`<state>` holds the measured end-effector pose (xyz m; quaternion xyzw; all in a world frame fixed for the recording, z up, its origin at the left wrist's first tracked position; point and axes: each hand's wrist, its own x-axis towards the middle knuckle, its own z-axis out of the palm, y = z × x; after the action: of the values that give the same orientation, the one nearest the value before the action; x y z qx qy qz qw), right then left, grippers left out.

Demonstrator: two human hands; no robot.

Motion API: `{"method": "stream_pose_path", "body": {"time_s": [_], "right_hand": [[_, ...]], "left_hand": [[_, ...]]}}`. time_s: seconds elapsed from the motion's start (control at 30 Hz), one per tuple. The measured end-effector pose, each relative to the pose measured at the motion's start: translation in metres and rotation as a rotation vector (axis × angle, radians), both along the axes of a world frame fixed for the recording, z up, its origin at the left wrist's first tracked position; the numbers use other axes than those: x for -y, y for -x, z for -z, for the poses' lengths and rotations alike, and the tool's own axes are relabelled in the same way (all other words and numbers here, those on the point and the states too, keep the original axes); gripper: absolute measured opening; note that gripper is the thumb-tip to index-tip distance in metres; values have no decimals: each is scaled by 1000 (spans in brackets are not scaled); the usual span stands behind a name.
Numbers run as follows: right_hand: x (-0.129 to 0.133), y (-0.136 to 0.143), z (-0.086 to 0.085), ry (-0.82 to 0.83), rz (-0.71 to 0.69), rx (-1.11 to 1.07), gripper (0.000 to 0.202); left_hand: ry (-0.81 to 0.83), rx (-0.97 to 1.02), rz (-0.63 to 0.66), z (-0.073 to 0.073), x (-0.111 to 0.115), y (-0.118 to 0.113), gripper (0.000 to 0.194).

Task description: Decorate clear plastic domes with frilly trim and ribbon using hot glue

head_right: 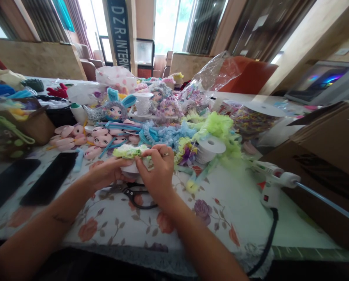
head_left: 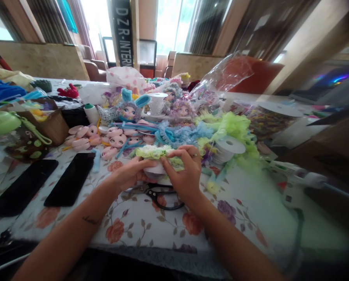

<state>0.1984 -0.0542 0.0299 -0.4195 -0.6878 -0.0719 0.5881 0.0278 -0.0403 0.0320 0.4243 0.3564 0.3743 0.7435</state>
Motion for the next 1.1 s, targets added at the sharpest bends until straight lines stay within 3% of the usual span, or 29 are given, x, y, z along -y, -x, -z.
{"method": "stream_pose_path", "body": {"time_s": [0.17,0.33,1.1], "right_hand": [[-1,-3,-4,63,-4,-24,18],[-2,-6,-8,112,-98,-61,24],[5,0,-5,11,-177,9,16]], "left_hand": [[12,-48,-23,0,0,4,38],[43,-71,-12,0,0,7,43],[-24,-8,4,-3,-1,8,42]]}}
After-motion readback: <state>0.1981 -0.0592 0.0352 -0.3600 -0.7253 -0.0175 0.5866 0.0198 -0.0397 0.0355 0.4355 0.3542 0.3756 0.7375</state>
